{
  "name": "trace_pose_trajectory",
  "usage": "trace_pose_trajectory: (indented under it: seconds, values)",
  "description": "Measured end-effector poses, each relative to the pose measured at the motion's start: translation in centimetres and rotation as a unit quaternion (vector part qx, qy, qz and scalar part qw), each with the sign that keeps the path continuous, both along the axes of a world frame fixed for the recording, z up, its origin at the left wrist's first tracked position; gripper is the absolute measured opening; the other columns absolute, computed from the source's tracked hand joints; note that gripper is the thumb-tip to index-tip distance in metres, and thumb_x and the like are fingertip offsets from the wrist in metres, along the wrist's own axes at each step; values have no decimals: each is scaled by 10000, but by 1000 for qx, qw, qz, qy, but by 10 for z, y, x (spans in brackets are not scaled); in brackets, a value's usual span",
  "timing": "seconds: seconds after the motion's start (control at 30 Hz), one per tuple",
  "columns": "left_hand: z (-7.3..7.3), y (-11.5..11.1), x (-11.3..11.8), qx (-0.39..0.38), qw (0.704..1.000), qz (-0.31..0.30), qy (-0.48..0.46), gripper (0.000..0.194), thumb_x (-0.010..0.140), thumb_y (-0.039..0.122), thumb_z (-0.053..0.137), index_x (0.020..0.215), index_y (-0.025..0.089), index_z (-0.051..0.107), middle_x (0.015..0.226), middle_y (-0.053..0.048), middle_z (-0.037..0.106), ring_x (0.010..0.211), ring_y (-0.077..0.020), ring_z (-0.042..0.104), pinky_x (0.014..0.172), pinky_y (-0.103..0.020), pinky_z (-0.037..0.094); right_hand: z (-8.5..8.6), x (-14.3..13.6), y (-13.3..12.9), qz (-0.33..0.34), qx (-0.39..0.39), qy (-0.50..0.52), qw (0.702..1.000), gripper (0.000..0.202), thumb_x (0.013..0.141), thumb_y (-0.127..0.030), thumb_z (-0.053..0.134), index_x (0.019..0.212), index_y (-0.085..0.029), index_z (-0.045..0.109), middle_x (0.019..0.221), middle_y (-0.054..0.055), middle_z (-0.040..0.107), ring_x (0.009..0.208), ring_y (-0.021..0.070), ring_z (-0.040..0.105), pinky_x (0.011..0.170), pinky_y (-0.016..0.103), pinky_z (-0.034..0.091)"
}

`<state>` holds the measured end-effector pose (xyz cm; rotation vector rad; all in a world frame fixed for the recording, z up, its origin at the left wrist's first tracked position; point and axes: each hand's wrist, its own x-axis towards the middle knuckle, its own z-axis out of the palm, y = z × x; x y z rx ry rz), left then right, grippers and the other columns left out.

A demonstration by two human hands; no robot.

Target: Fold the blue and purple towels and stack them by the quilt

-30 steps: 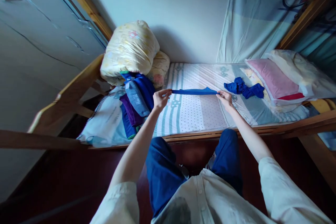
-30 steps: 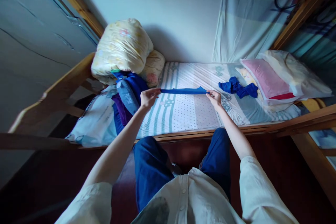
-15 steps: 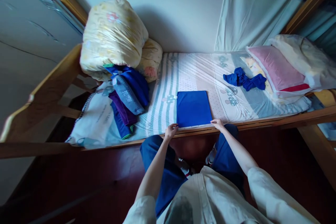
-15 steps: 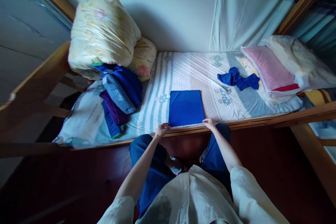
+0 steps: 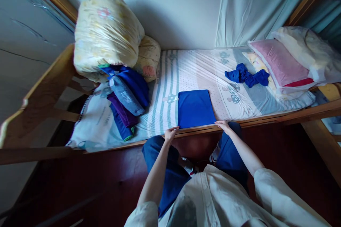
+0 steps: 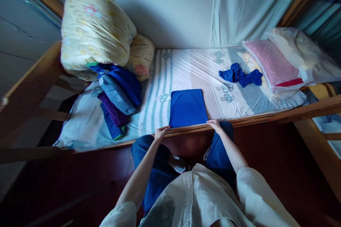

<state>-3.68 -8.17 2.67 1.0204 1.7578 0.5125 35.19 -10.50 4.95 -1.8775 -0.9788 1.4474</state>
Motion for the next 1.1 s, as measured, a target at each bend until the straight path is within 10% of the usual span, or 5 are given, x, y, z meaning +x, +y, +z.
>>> trace_pose_trajectory:
  seconds: [0.33,0.53,0.87,1.1]
  values:
    - [15,9,2,-37,998,-56,-14,374,605,430,846,852,151,824,684,-65,726,888,-301,714,775,-346,532,11,-2,9,75,-50,24,996,163,748,-243,759,879,-177,830,453,-42,553,461,93,433,472,205,343]
    - [18,24,-7,-52,994,-77,-61,542,476,536,882,852,152,810,862,-107,781,948,-305,699,765,-333,508,14,4,27,67,-68,44,994,175,715,-283,781,860,-199,831,617,-3,690,506,89,477,479,198,362]
    - [7,82,11,-40,992,-5,-120,755,436,674,855,961,136,783,1003,-142,757,993,-289,647,760,-329,456,-7,-9,91,30,-12,-38,999,62,742,-234,753,767,-221,808,982,69,804,1011,251,723,966,381,543]
    - [-13,118,20,0,984,77,-160,871,442,727,800,1065,119,758,988,-105,724,775,-156,567,663,-263,394,-16,-17,127,20,17,-11,1000,143,820,-207,689,894,-221,811,1119,69,798,1133,251,712,1019,376,542]
